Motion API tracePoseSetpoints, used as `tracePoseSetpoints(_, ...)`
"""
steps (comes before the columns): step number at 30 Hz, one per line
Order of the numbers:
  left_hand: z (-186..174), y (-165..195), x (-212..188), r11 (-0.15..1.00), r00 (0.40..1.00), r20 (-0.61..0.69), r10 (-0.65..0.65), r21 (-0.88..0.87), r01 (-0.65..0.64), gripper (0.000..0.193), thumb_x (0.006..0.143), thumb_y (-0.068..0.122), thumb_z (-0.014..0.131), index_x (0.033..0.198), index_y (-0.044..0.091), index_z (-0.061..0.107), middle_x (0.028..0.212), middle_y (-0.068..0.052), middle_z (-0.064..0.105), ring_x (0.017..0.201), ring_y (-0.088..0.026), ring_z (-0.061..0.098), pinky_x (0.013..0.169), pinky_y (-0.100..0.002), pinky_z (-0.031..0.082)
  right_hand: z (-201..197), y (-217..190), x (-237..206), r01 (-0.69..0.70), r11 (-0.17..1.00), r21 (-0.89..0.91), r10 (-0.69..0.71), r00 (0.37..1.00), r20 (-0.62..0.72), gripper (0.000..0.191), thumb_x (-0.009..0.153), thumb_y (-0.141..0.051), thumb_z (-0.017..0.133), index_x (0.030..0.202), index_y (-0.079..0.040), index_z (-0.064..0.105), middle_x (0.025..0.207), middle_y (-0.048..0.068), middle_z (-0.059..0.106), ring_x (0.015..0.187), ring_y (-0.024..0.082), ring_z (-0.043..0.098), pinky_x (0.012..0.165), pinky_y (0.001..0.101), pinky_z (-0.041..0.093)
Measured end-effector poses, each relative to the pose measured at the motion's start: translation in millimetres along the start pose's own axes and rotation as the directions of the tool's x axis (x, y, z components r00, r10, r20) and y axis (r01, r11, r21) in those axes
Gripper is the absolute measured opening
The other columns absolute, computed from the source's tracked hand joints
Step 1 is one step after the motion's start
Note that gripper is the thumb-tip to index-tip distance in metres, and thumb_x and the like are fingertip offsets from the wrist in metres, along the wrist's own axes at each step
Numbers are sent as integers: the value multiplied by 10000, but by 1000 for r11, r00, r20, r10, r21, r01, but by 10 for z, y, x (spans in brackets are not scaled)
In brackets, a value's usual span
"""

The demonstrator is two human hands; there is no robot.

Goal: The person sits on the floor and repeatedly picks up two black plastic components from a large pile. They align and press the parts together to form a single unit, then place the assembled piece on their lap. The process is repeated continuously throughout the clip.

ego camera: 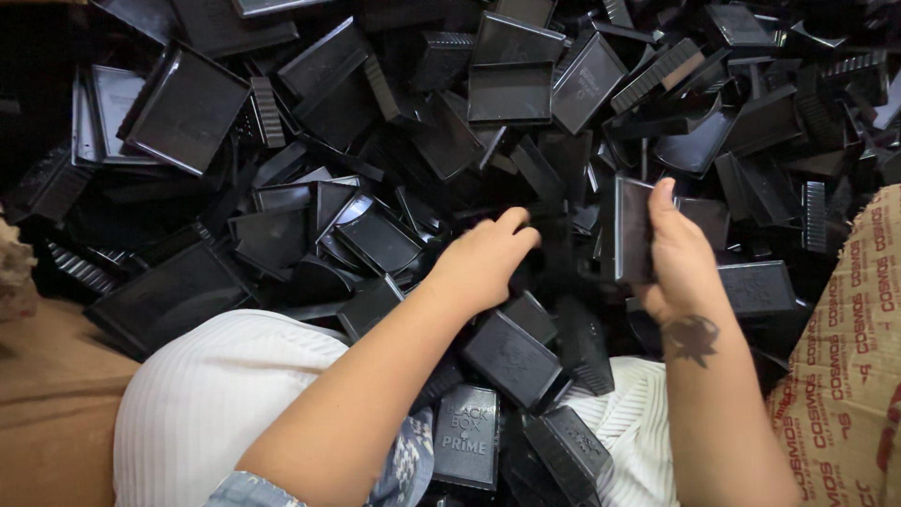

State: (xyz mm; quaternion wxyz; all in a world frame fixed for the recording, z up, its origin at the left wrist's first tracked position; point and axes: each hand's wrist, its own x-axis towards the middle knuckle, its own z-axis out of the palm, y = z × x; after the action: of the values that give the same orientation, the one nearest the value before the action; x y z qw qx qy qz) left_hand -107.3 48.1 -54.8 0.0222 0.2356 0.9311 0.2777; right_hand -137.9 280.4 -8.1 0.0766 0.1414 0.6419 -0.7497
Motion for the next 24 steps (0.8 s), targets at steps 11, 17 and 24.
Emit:
tracePoseSetpoints(11, -381, 250, 16, 466, 971, -234, -49, -865, -185, 1025, 628, 245, 961, 1487, 57, 435, 1276, -110, 706, 1093, -153, 691, 994, -326, 573, 248, 159, -214, 399, 915, -60, -360, 875, 323, 665, 1127, -514, 343, 1489, 17, 515, 1195, 75, 574, 1132, 177, 580, 1050, 334, 477)
tracePoseSetpoints(17, -292, 217, 74, 231, 955, -250, -158, -950, -211, 876, 728, 226, 930, 1460, -45, 533, 1317, -131, 688, 1151, -198, 675, 1016, -368, 578, 380, 68, -446, 716, 591, -372, -470, 680, 564, 773, 1098, -550, 326, 1643, -3, 282, 1547, 135, 384, 1479, 244, 390, 1257, 385, 274)
tracePoseSetpoints(24, -448, 104, 71, 257, 947, -269, -176, -941, -220, 855, 748, 213, 918, 1464, -28, 518, 1317, -154, 684, 1193, -215, 671, 1027, -366, 583, 408, -49, -498, 395, 870, -294, -215, 842, 494, 903, 822, -119, 785, 1589, -9, 323, 1537, 155, 498, 1424, 252, 488, 1165, 402, 386)
